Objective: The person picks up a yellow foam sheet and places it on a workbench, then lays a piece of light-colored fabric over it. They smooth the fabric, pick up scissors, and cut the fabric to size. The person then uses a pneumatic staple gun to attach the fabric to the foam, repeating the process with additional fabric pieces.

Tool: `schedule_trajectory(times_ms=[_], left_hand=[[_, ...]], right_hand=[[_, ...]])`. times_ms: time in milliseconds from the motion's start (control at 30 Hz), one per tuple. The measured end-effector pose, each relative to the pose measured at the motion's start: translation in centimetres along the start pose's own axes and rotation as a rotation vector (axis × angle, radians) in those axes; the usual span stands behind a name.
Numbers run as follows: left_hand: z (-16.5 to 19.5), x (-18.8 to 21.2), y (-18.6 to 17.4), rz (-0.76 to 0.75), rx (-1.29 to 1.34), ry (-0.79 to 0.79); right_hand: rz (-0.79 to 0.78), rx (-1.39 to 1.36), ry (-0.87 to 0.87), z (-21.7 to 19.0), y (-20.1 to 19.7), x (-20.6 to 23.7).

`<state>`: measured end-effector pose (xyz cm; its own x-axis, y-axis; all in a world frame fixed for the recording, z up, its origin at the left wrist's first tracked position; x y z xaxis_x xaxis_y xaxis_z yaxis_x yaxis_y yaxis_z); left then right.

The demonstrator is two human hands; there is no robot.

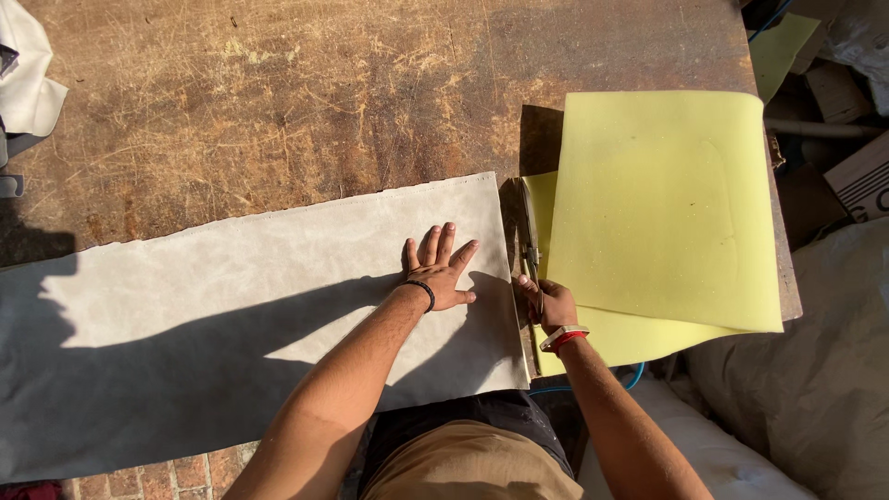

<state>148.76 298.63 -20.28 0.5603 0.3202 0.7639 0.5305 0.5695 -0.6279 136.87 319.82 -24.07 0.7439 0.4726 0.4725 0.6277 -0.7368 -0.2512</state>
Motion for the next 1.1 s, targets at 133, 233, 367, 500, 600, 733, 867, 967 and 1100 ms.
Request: schedule_trajectory(times_ms=[133, 233, 367, 500, 600, 733, 867, 967, 1100], left_hand=[[-0.2, 0.4, 0.0, 0.021, 0.003, -0.035], [-1.2, 1.7, -0.3, 0.321, 0.190, -0.013], [-5.3, 5.9, 4.0, 0.354, 0.582, -0.215], [-9.2, 13.0, 11.4, 0.420, 0.640, -0.382], [-12.1, 17.8, 16.4, 0.361, 0.765, -0.548], [-15.8, 22.2, 20.3, 0.357, 1.125, -0.646], [-19.5, 26.1, 25.4, 0.439, 1.439, -0.650], [-23.5, 29.2, 30.4, 0.511, 1.600, -0.670], [-30.5, 33.4, 37.4, 0.659, 1.794, -0.691]], right_hand=[[0.142, -0.040, -0.012, -1.2, -4.8, -1.6], [0.040, 0.097, -0.056, -2.7, -6.6, -2.5], [-0.130, 0.167, -0.102, -3.8, -5.0, -1.7], [-0.233, 0.116, -0.149, -4.4, -0.6, 0.3], [-0.328, 0.085, -0.183, -4.9, 4.6, 2.2], [-0.518, 0.230, -0.203, -6.1, 12.6, 4.7], [-0.748, 0.158, -0.195, -6.9, 21.2, 8.8], [-0.865, 0.205, -0.209, -7.2, 27.5, 12.5], [-0.962, 0.280, -0.256, -6.3, 37.5, 17.9]])
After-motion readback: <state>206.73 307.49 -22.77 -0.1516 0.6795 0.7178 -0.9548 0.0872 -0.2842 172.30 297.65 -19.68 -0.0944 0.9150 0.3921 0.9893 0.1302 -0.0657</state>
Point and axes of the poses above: each hand's wrist, its own x-axis away from the middle knuckle, its own y-axis out of the palm, z = x × y, the point moved 4 cm from there along -x, towards the middle knuckle, and after that the axes turned 14 degrees about -y, right-handed, at the moved point
